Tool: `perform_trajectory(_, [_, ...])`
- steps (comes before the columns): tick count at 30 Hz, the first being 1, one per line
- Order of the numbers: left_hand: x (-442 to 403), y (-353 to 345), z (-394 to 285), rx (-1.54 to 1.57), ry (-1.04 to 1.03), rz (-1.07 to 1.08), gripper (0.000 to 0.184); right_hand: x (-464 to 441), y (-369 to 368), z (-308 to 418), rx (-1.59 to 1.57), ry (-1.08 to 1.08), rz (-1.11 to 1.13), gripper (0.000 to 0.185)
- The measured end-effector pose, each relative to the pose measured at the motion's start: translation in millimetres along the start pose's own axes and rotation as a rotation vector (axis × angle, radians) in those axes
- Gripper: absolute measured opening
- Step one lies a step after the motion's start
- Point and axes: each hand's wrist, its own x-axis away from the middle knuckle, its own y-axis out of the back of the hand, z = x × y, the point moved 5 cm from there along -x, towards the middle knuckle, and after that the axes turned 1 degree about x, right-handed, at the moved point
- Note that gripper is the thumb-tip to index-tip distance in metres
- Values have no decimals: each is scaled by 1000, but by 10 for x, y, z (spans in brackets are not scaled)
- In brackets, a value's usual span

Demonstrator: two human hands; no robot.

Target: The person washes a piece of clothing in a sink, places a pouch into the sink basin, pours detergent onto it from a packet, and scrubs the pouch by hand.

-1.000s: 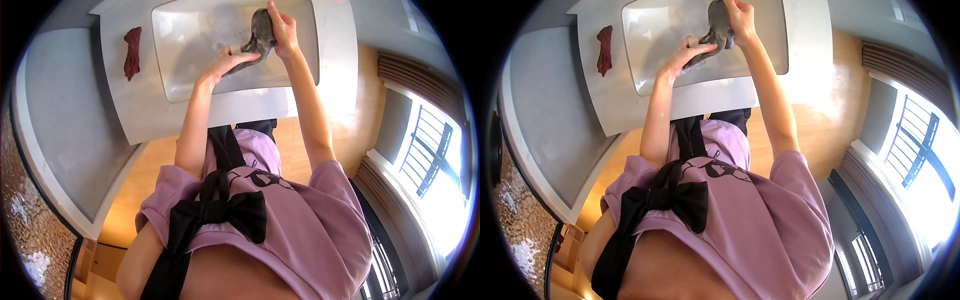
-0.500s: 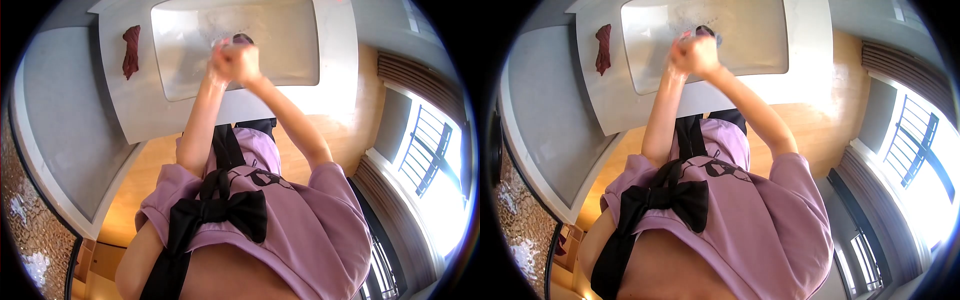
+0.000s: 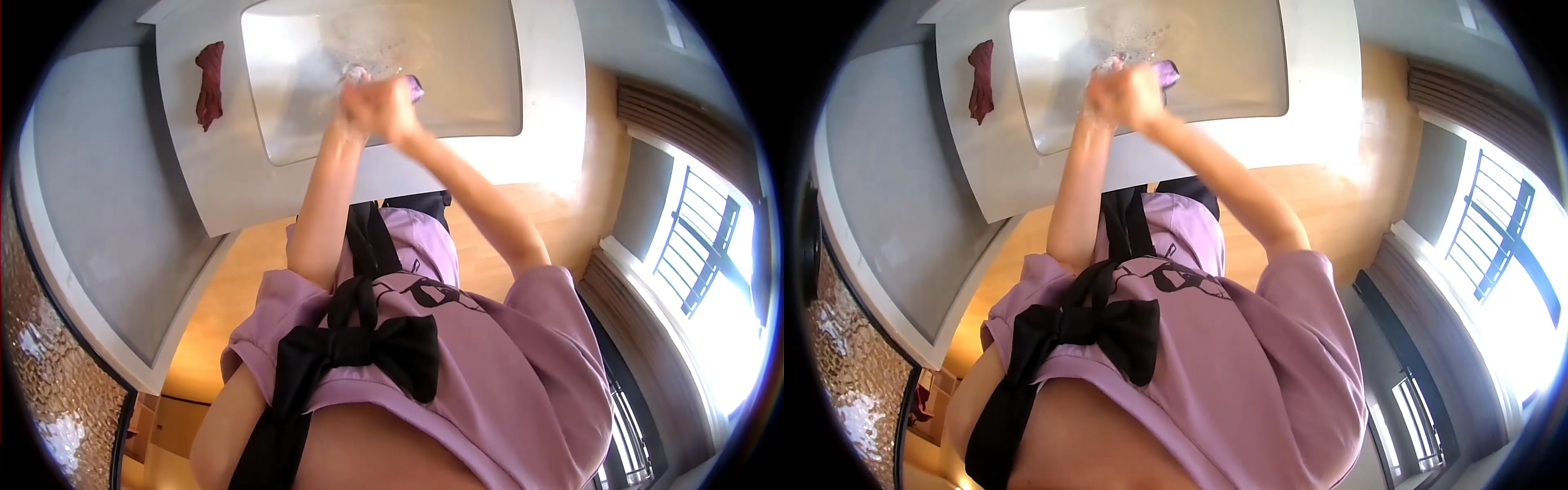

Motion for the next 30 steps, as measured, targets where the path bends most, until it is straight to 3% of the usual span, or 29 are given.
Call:
perform_trajectory(2, [-25, 156, 20, 57, 36, 50, 23, 26, -23, -31, 44, -71, -56, 30])
perform_trajectory(3, [133, -54, 15, -123, 15, -330, 23, -86, -22, -239, 133, -113, -58, 28])
perform_trajectory(5, [21, -152, 29, -219, -1, -255, 27, -325, 26, -656, 272, -363, -62, 27])
perform_trajectory(7, [10, -14, 33, -188, -32, -265, 28, -300, -20, -481, 223, -106, -147, 25])
perform_trajectory(8, [-77, 201, 43, -169, -119, 114, 27, -159, -52, -260, 115, -59, -31, 27])
perform_trajectory(9, [-16, 163, 17, -107, -94, 136, 28, -79, -66, -67, 10, -4, 76, 29])
perform_trajectory(11, [67, 68, -31, -44, -64, 154, 29, -205, -69, -244, 85, -76, 60, 26])
perform_trajectory(13, [83, -132, 54, -142, 205, -53, 19, -311, 7, -509, 247, -219, 30, 20])
perform_trajectory(14, [65, -177, 85, -146, 71, -319, 18, -333, 13, -596, 244, -256, 50, 22])
perform_trajectory(15, [67, -132, 103, -144, 69, -320, 18, -261, -8, -566, 243, -254, 52, 22])
perform_trajectory(16, [89, -66, 68, -303, -97, -180, 20, -131, -80, -360, 92, -51, 94, 22])
perform_trajectory(17, [11, 107, 46, -143, -84, 82, 23, -28, -113, -141, -62, 154, 130, 22])
perform_trajectory(18, [22, 29, -12, 17, -26, 337, 26, 26, -82, 52, -178, 275, 259, 9])
perform_trajectory(19, [65, 69, -1, 20, -27, 327, 26, 36, -101, 12, -184, 270, 264, 9])
perform_trajectory(21, [63, 47, 28, 16, 79, -5, 29, -135, -76, -402, 102, -48, 33, 25])
perform_trajectory(22, [107, -203, -10, -126, -41, -181, 32, -214, -66, -586, 177, -133, 32, 25])
perform_trajectory(25, [151, 37, -12, -120, -17, -184, 34, -93, -124, -287, 118, 43, 46, 26])
perform_trajectory(26, [89, 139, -12, -146, -61, -94, 33, 68, -200, -111, -73, 151, 330, 15])
perform_trajectory(27, [60, 114, -34, -168, -106, -3, 33, 16, -215, -139, -72, 155, 327, 15])
perform_trajectory(28, [38, 94, -54, -184, -152, 86, 33, -63, -161, -223, 37, 107, 156, 21])
perform_trajectory(29, [-18, 203, -9, -197, -24, -71, 32, -107, -96, -301, 146, 49, -13, 27])
perform_trajectory(30, [6, 52, -8, -188, 105, -227, 32, -223, -86, -494, 256, -135, 1, 27])
